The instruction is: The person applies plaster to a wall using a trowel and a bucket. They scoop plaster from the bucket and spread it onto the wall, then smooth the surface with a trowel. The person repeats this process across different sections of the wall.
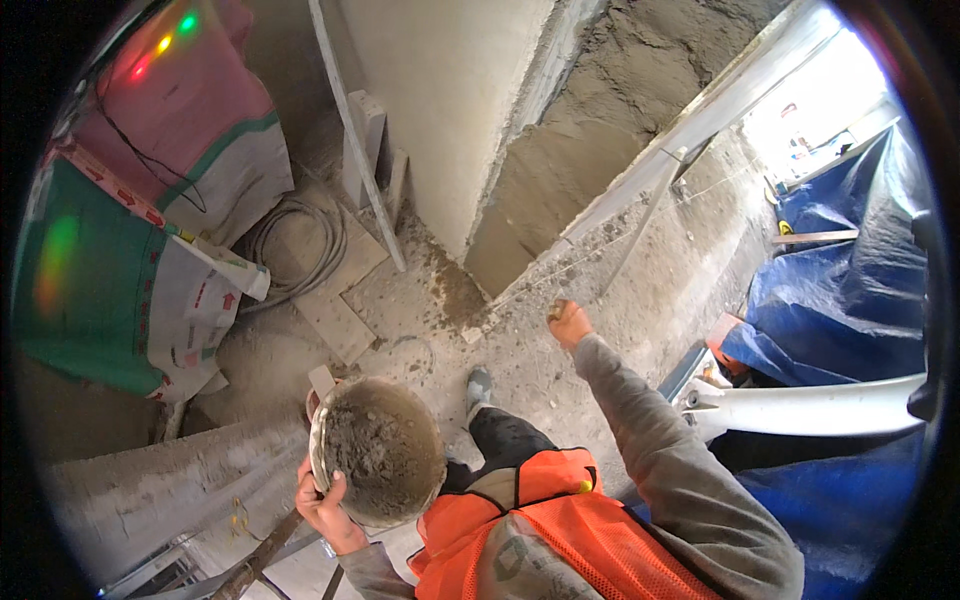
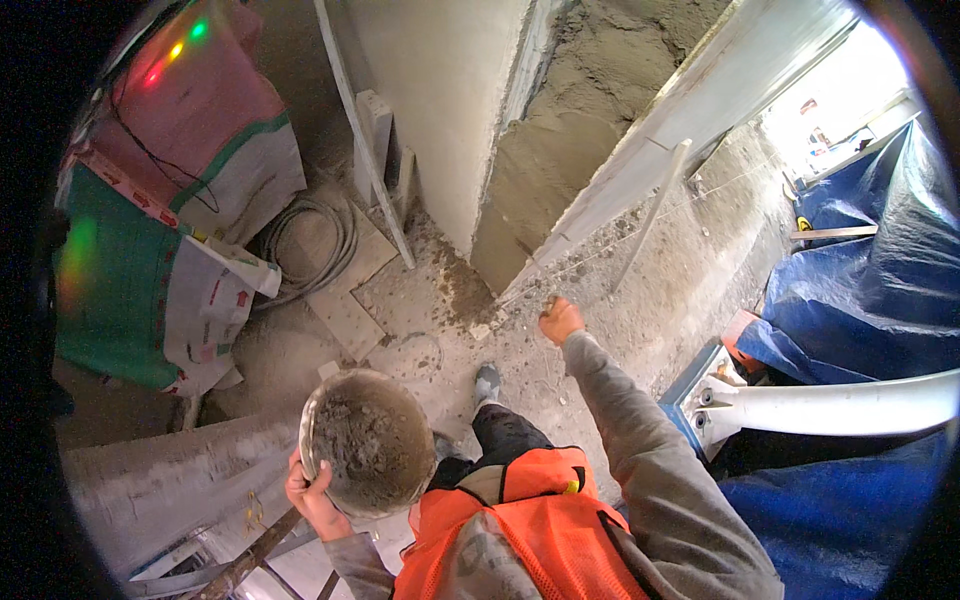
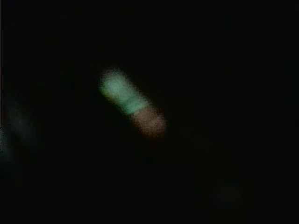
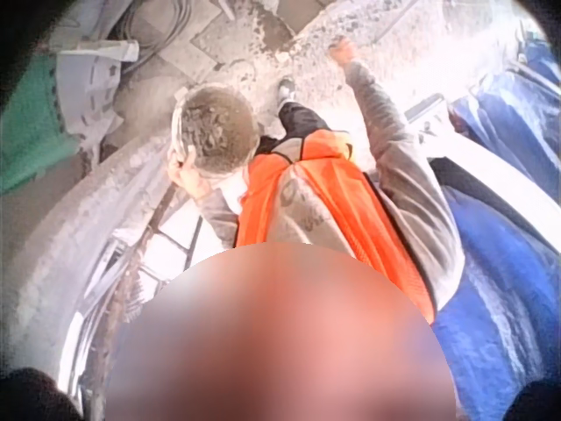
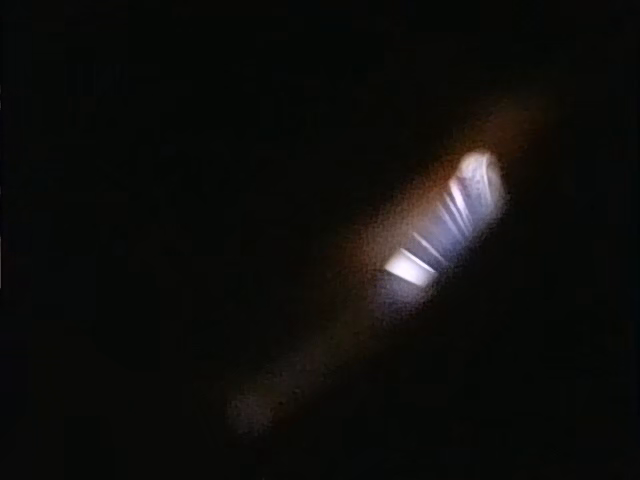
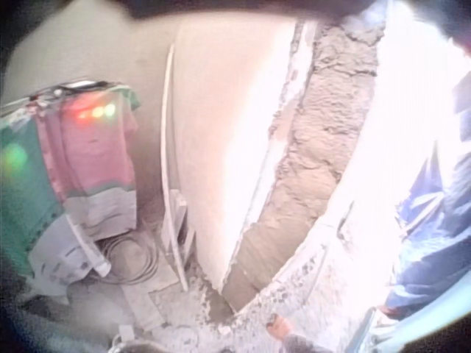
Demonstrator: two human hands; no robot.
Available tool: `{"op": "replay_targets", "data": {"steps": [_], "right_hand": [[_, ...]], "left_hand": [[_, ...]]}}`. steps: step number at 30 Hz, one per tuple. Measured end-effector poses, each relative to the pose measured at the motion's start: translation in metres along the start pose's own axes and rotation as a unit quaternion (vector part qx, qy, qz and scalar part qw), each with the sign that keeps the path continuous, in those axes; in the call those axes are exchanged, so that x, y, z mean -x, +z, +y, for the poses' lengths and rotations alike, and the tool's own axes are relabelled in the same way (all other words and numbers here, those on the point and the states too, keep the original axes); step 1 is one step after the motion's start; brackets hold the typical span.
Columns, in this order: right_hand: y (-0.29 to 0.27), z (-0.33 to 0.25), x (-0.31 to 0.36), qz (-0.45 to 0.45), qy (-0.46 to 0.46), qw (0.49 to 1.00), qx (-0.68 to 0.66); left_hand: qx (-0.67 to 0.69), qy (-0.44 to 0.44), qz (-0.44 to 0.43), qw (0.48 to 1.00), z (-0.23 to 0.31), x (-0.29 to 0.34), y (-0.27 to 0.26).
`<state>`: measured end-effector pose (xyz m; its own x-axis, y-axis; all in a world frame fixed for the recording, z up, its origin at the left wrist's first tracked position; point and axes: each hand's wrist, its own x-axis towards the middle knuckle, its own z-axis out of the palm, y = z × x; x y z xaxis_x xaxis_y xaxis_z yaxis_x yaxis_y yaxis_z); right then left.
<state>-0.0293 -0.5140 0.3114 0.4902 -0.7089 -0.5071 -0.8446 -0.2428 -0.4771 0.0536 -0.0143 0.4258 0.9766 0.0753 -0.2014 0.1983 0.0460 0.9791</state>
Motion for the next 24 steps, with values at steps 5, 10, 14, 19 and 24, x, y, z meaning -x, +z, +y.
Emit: {"op": "replay_targets", "data": {"steps": [5,10,14,19,24], "right_hand": [[-0.044,-0.023,0.029,-0.02,0.003,0.993,-0.113],[-0.052,-0.048,0.054,0.031,-0.019,0.995,-0.09],[-0.063,-0.062,0.068,0.063,-0.024,0.987,-0.145],[-0.106,-0.079,0.084,0.052,-0.039,0.983,-0.173],[-0.139,-0.102,0.11,0.031,-0.043,0.983,-0.175]], "left_hand": [[-0.007,0.009,-0.012,1.0,-0.008,-0.005,-0.004],[0.016,-0.011,-0.023,1.0,-0.018,-0.01,-0.011],[0.022,0.0,-0.016,1.0,-0.018,-0.007,-0.02],[0.019,-0.014,-0.025,0.999,-0.011,-0.006,-0.027],[0.017,-0.004,-0.01,1.0,-0.009,-0.009,-0.035]]}}
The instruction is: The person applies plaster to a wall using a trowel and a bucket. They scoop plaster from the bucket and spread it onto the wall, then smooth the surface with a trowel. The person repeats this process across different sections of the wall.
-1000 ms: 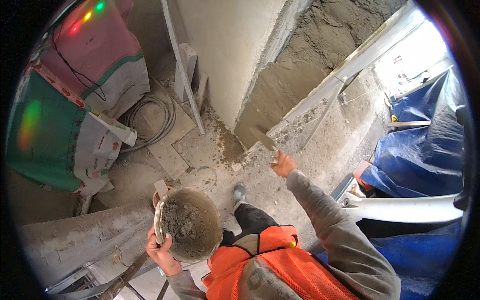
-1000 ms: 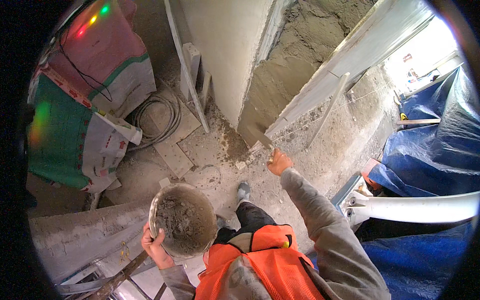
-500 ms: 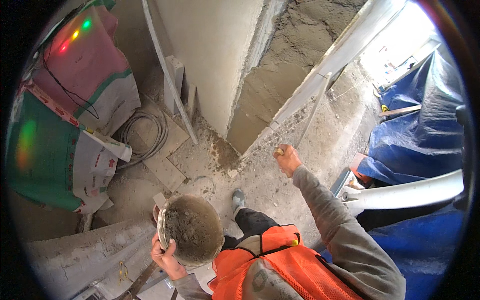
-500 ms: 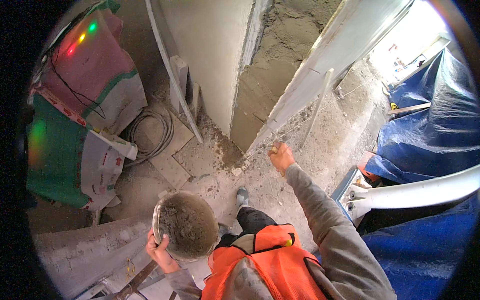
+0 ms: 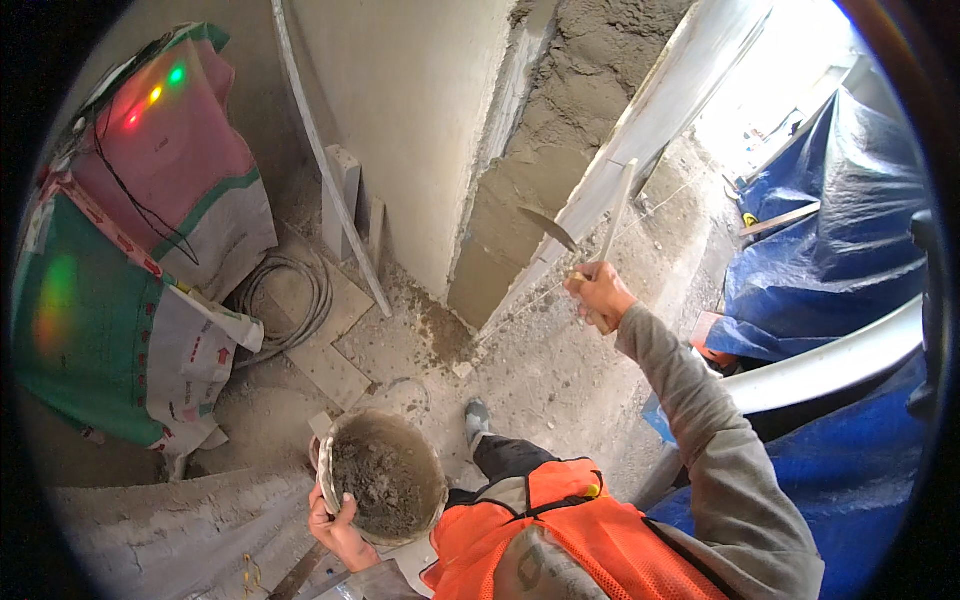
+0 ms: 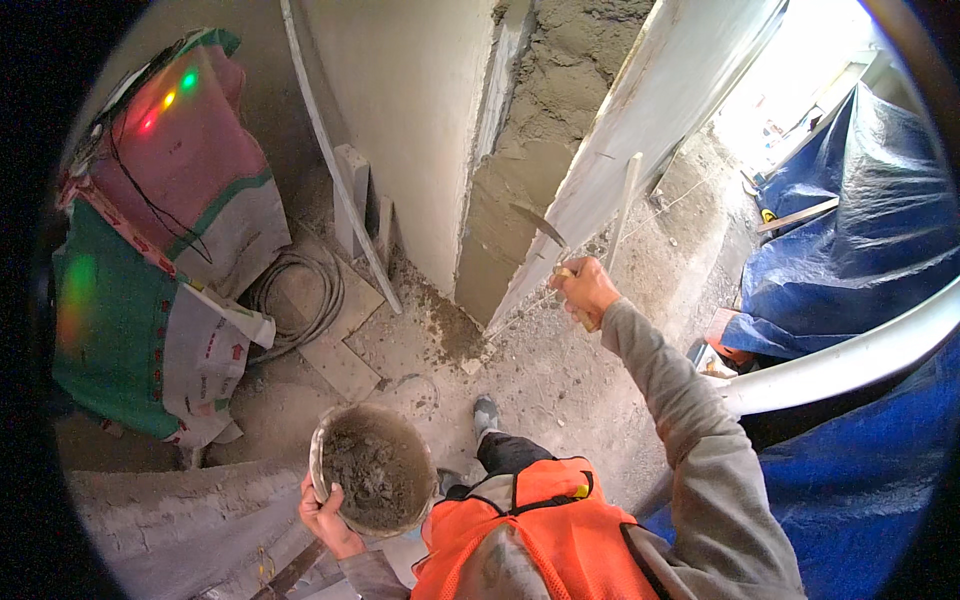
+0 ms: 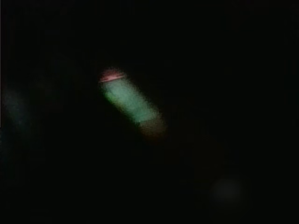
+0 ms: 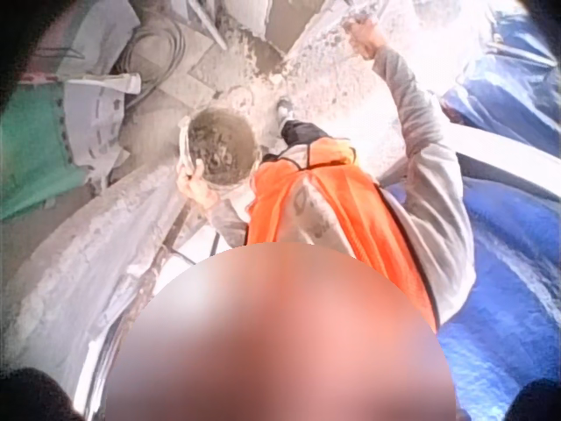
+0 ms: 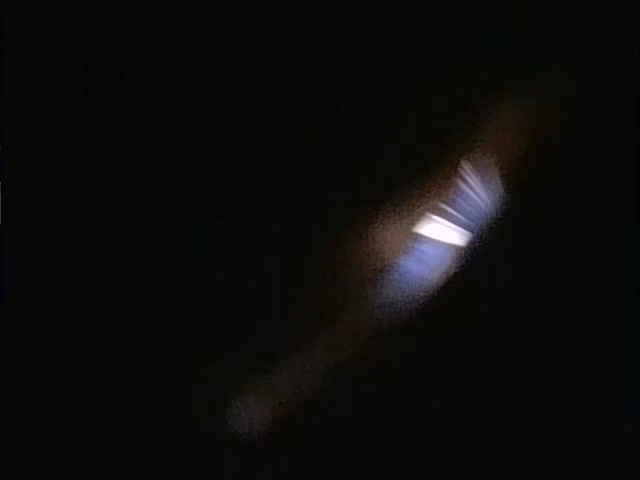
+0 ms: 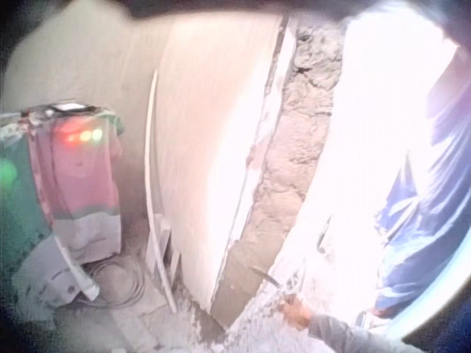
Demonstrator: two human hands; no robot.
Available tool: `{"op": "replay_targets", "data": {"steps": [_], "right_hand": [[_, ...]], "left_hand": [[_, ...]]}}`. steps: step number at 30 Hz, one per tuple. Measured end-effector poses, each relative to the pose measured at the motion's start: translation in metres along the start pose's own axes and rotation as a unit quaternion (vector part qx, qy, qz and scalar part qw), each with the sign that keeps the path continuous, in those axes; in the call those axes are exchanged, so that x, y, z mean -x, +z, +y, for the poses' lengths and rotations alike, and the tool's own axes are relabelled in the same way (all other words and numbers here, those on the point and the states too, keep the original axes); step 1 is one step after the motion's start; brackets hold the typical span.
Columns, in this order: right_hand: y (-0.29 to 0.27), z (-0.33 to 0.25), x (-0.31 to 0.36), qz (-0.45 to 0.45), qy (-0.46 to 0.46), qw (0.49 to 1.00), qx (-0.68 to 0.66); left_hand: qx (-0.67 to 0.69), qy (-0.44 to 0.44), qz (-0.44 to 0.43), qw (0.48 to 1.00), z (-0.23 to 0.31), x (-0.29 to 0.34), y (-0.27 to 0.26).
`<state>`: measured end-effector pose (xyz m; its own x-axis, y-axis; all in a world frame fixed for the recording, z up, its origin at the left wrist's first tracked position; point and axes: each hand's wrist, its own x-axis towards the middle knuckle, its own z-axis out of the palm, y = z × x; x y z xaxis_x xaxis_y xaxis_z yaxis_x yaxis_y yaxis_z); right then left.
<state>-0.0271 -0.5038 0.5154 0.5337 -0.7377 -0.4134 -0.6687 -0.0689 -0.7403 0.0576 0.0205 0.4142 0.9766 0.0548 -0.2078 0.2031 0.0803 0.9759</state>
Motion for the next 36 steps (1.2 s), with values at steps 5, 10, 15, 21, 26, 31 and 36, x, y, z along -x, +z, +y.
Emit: {"op": "replay_targets", "data": {"steps": [5,10,15,21,26,31,36], "right_hand": [[-0.026,-0.027,0.014,-0.014,-0.006,1.0,-0.025],[-0.056,-0.049,0.028,-0.005,-0.006,1.0,-0.012],[-0.092,-0.073,0.048,-0.046,-0.019,0.995,-0.091],[-0.103,-0.098,0.084,-0.043,-0.023,0.99,-0.131],[-0.092,-0.112,0.12,-0.03,-0.091,0.974,-0.206],[-0.011,-0.075,0.165,-0.139,-0.153,0.936,-0.284],[0.143,0.014,0.201,-0.294,-0.318,0.893,0.122]], "left_hand": [[0.004,0.02,-0.02,1.0,-0.005,-0.01,-0.01],[0.017,0.027,-0.022,0.999,-0.013,-0.014,-0.01],[0.028,-0.003,-0.036,0.999,-0.012,-0.019,-0.006],[0.038,-0.011,-0.057,0.998,-0.01,-0.022,0.005],[0.009,0.0,-0.088,0.996,0.001,-0.022,0.022],[0.015,-0.038,-0.094,0.995,0.011,-0.032,0.035],[0.083,-0.072,-0.12,0.987,0.013,-0.047,0.044]]}}
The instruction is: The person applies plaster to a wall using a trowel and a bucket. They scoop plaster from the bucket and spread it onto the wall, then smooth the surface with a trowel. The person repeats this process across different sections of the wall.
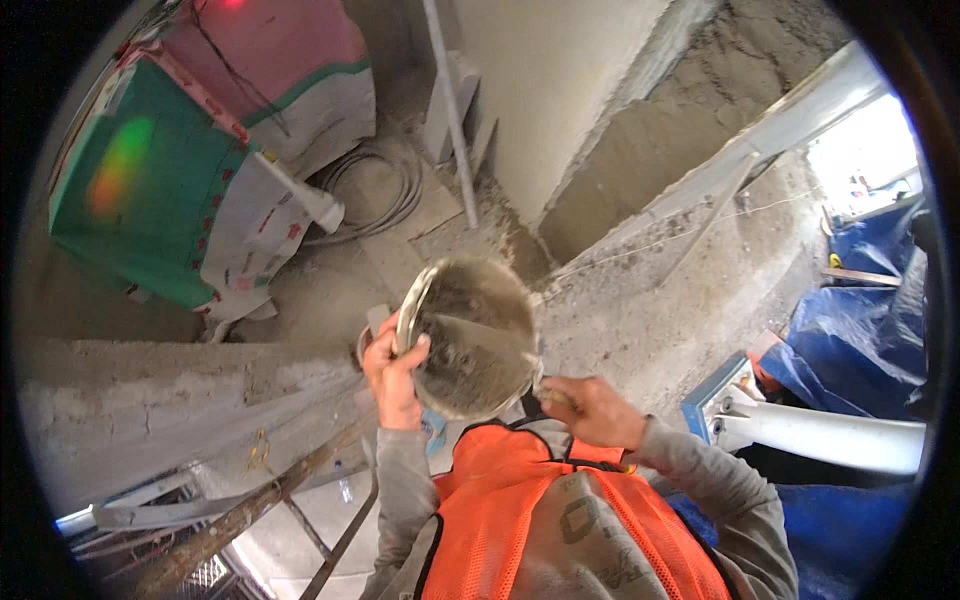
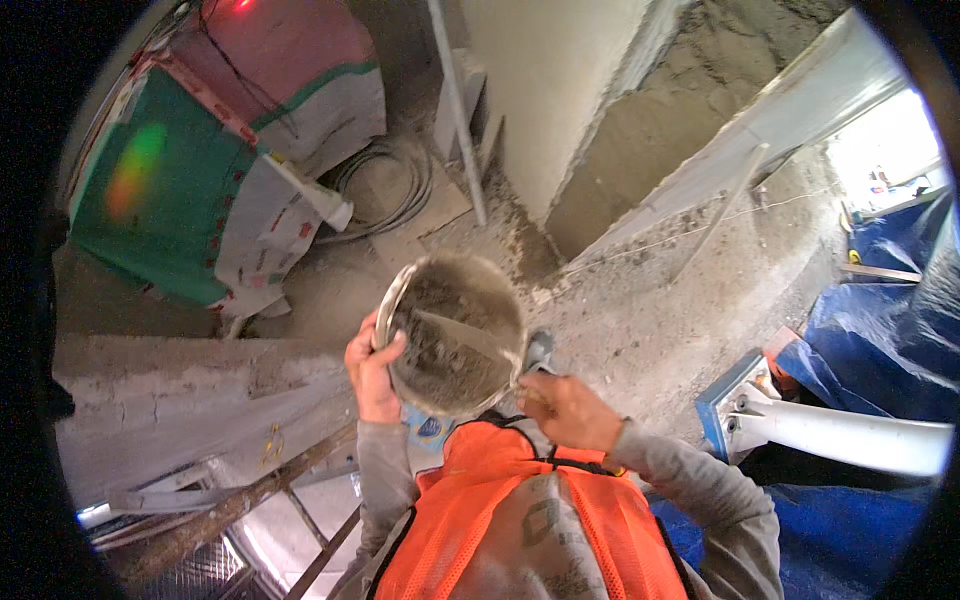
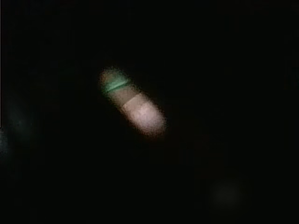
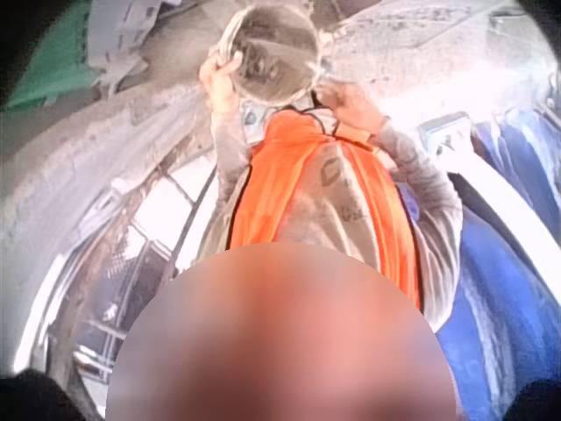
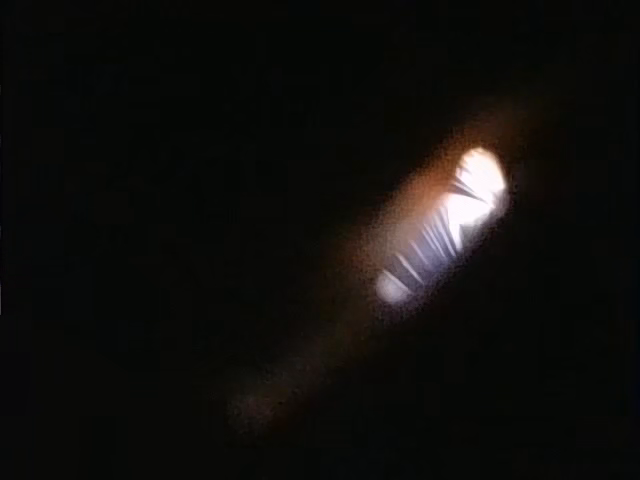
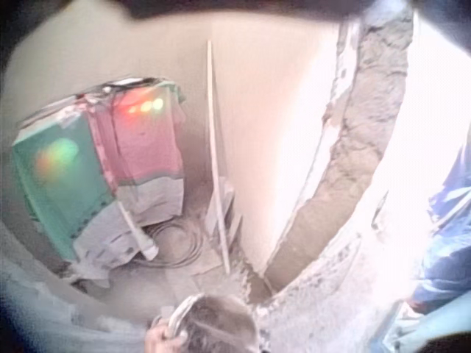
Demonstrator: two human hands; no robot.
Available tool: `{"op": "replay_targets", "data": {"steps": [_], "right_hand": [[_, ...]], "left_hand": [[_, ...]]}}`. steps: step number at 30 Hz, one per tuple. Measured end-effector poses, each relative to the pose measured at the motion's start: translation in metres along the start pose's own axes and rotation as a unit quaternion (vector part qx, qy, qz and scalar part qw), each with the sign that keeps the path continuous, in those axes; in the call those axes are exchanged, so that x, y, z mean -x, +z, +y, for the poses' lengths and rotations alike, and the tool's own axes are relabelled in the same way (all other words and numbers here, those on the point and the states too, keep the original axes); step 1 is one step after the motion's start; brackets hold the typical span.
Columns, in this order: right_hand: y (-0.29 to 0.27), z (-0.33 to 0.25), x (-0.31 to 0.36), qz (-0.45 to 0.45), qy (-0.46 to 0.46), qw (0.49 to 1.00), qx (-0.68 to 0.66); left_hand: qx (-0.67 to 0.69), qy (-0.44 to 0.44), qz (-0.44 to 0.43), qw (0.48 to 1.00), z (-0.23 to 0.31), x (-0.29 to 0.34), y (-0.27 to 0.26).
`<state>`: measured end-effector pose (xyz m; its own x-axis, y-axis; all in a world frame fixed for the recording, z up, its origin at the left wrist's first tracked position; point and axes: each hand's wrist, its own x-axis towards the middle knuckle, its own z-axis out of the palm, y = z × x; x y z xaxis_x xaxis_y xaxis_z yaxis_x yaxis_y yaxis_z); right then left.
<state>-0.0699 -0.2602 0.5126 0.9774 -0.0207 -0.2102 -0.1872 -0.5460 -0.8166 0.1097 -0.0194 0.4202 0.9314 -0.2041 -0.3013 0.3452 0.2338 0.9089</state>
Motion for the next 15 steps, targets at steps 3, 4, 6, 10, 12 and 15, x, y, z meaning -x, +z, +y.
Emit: {"op": "replay_targets", "data": {"steps": [3,4,6,10,12,15], "right_hand": [[0.018,0.015,-0.011,-0.025,0.066,0.994,0.078],[0.007,0.018,-0.014,-0.017,0.071,0.989,0.128],[-0.02,0.018,-0.025,0.013,0.044,0.97,0.239],[-0.034,0.013,-0.046,0.043,-0.024,0.867,0.496],[-0.016,0.012,-0.051,0.037,-0.026,0.821,0.569],[0.018,0.007,-0.032,0.023,-0.031,0.824,0.566]], "left_hand": [[0.011,0.045,-0.022,0.999,0.009,-0.008,0.009],[0.002,0.047,-0.028,0.999,0.013,-0.009,0.012],[-0.018,0.065,-0.047,0.997,0.024,-0.007,0.022],[-0.078,0.113,-0.095,0.986,0.041,0.001,0.038],[-0.101,0.148,-0.112,0.977,0.045,0.002,0.045],[-0.121,0.152,-0.097,0.976,0.048,0.003,0.052]]}}
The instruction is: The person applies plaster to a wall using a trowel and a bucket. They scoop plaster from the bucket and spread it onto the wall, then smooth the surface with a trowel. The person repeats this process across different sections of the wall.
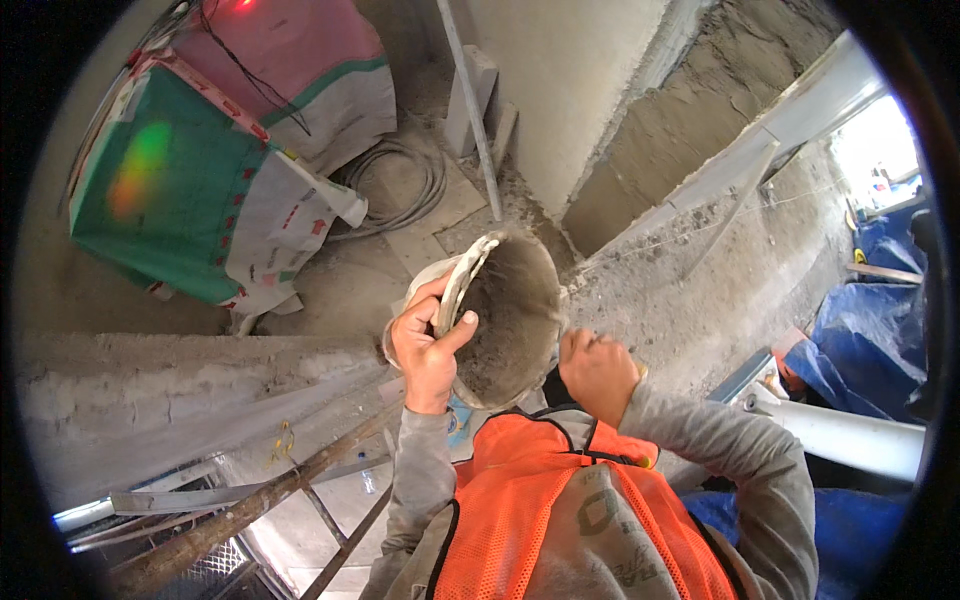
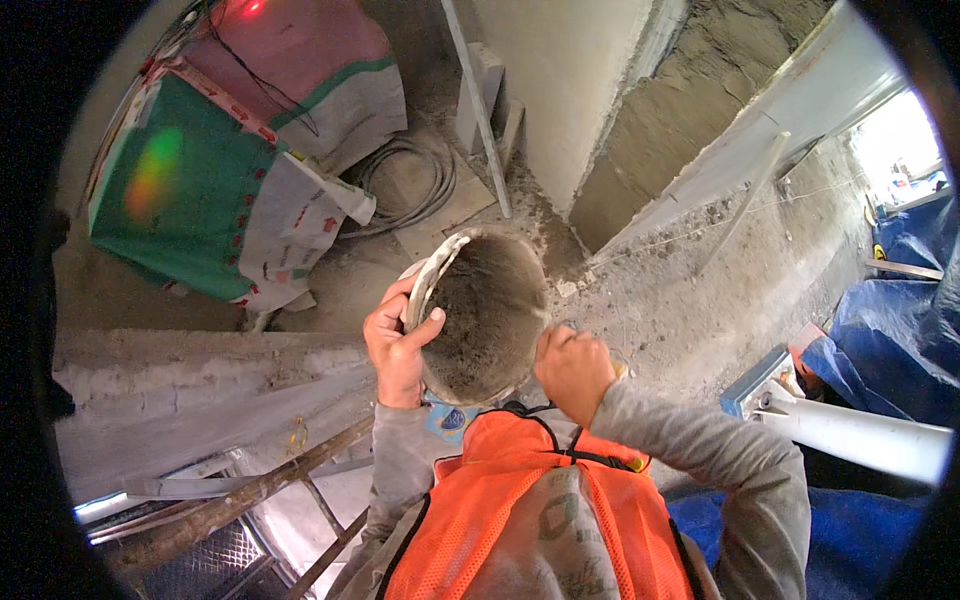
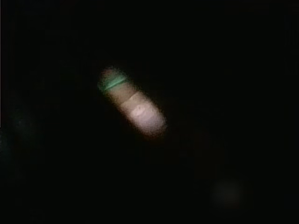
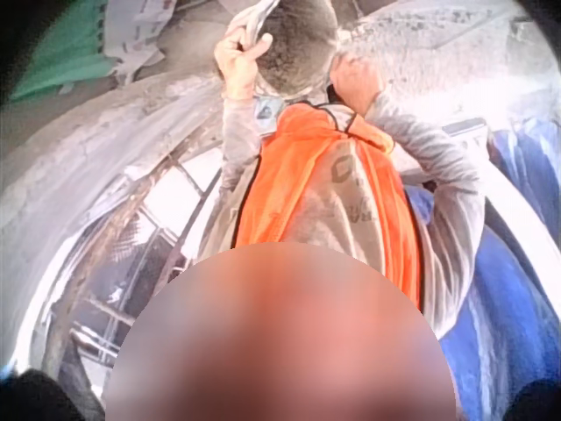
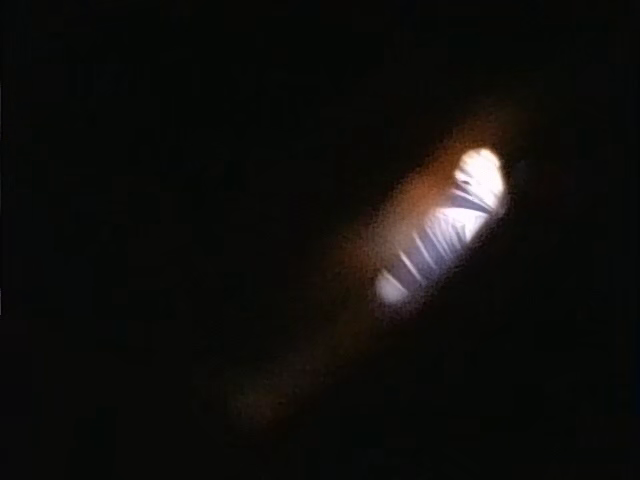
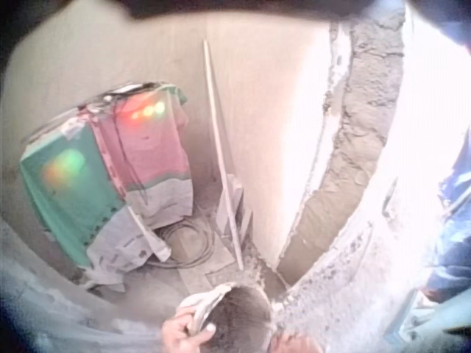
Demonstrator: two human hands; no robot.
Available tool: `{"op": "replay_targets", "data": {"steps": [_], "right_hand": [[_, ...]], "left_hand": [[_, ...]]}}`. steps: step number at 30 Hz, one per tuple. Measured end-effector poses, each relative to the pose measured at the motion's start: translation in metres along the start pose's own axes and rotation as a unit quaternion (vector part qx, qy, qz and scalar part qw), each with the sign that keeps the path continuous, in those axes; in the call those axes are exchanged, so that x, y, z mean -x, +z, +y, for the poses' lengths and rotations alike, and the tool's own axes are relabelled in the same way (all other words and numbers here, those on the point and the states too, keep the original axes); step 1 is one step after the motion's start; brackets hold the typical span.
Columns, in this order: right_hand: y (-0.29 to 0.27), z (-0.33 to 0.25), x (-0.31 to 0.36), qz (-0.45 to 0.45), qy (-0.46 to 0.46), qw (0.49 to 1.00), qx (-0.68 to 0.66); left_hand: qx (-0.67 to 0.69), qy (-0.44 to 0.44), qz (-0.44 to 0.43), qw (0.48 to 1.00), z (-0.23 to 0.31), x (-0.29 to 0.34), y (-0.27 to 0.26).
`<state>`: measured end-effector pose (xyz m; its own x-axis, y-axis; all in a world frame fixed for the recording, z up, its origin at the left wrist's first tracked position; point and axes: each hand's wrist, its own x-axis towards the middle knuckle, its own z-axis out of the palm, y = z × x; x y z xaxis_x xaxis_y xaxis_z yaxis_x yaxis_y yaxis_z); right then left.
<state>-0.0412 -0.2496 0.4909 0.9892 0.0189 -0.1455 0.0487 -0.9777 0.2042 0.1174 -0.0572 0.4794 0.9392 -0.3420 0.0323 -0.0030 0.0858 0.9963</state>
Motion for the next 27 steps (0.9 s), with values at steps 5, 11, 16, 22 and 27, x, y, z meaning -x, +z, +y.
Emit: {"op": "replay_targets", "data": {"steps": [5,11,16,22,27], "right_hand": [[-0.021,-0.008,0.031,-0.096,-0.079,0.974,-0.189],[-0.036,0.033,0.036,-0.151,-0.063,0.896,-0.412],[-0.008,0.054,0.061,-0.132,-0.013,0.82,-0.556],[-0.007,0.07,0.069,-0.122,0.051,0.881,-0.453],[-0.053,0.108,0.056,-0.075,0.074,0.936,-0.336]], "left_hand": [[0.039,0.011,-0.014,0.999,-0.005,0.002,0.015],[0.059,-0.043,0.017,0.997,-0.006,0.009,0.003],[0.099,-0.048,0.01,0.994,-0.007,0.012,-0.002],[0.08,-0.045,0.064,0.994,-0.011,0.008,-0.002],[0.044,-0.053,0.077,0.995,-0.014,0.004,-0.012]]}}
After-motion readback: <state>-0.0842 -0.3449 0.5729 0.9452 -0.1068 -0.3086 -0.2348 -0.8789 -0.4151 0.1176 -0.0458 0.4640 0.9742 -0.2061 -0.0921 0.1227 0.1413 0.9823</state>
